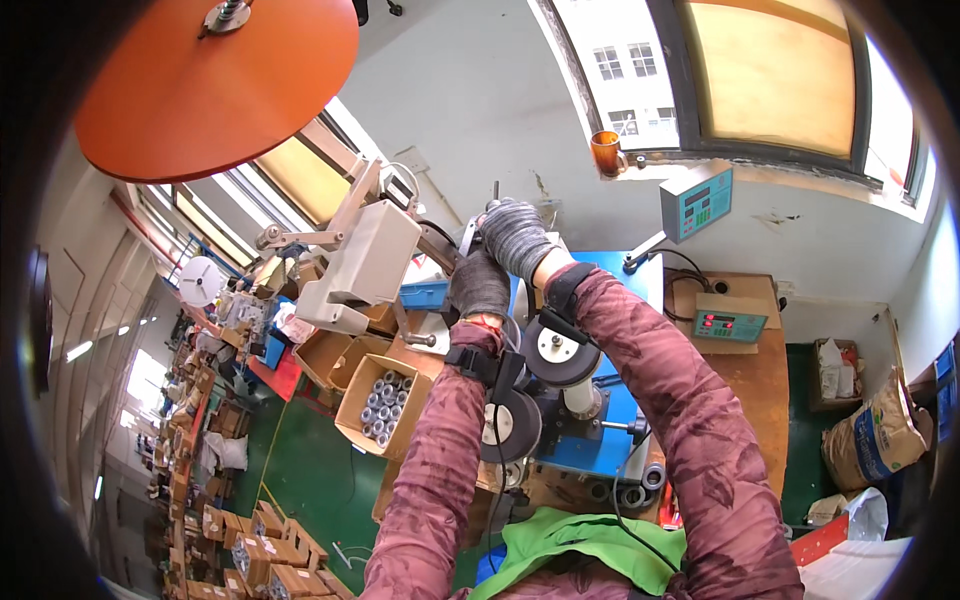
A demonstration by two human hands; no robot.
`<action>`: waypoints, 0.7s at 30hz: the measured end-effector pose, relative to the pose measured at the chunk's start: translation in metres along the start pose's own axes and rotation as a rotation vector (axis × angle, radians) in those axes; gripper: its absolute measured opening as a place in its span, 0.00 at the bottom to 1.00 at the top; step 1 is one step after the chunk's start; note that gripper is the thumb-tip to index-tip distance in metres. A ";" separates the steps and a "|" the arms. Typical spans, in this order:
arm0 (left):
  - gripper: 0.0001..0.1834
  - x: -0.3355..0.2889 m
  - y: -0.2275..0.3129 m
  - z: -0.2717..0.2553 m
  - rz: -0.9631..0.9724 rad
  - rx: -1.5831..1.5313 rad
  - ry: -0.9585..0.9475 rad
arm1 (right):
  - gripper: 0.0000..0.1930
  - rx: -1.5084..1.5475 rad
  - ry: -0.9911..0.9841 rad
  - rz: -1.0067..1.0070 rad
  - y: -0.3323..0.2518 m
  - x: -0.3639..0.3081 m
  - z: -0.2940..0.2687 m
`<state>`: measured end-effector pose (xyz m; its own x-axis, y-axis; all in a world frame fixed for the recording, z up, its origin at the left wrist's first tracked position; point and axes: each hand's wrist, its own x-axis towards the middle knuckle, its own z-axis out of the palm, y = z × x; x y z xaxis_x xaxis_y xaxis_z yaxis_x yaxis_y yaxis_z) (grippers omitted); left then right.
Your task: Operating an industrial machine to wrap or process metal rings.
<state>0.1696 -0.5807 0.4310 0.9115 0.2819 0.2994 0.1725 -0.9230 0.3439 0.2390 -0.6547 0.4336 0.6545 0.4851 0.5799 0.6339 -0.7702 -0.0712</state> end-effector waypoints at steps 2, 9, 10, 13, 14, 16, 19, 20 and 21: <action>0.15 0.001 0.005 -0.005 -0.034 0.020 -0.045 | 0.07 -0.032 0.010 -0.009 0.001 -0.001 0.000; 0.15 0.004 0.005 -0.003 -0.184 0.065 -0.101 | 0.08 -0.041 0.002 -0.005 -0.004 -0.003 0.001; 0.15 0.003 0.007 -0.003 -0.169 0.064 -0.087 | 0.08 -0.039 0.005 0.005 -0.003 -0.003 0.002; 0.16 -0.003 0.008 -0.006 -0.138 0.077 -0.043 | 0.08 -0.047 0.032 -0.017 -0.001 -0.006 0.004; 0.15 -0.004 0.004 -0.007 -0.109 0.061 -0.041 | 0.08 -0.059 0.064 -0.052 -0.004 -0.005 0.003; 0.15 -0.013 -0.010 -0.007 -0.128 0.027 0.003 | 0.08 -0.042 0.076 -0.060 -0.015 -0.007 0.002; 0.14 -0.046 -0.030 0.003 -0.033 0.009 0.080 | 0.08 -0.017 0.094 -0.032 -0.010 -0.010 0.008; 0.13 -0.064 -0.067 0.013 0.265 0.118 0.110 | 0.09 0.083 0.086 0.009 -0.018 -0.011 0.005; 0.13 -0.093 -0.045 0.002 0.182 -0.148 -0.026 | 0.10 0.146 0.061 0.104 0.007 -0.024 0.009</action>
<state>0.0777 -0.5658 0.3862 0.9324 0.1059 0.3456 -0.0500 -0.9092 0.4135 0.2317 -0.6679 0.4119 0.6966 0.3764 0.6109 0.6197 -0.7446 -0.2479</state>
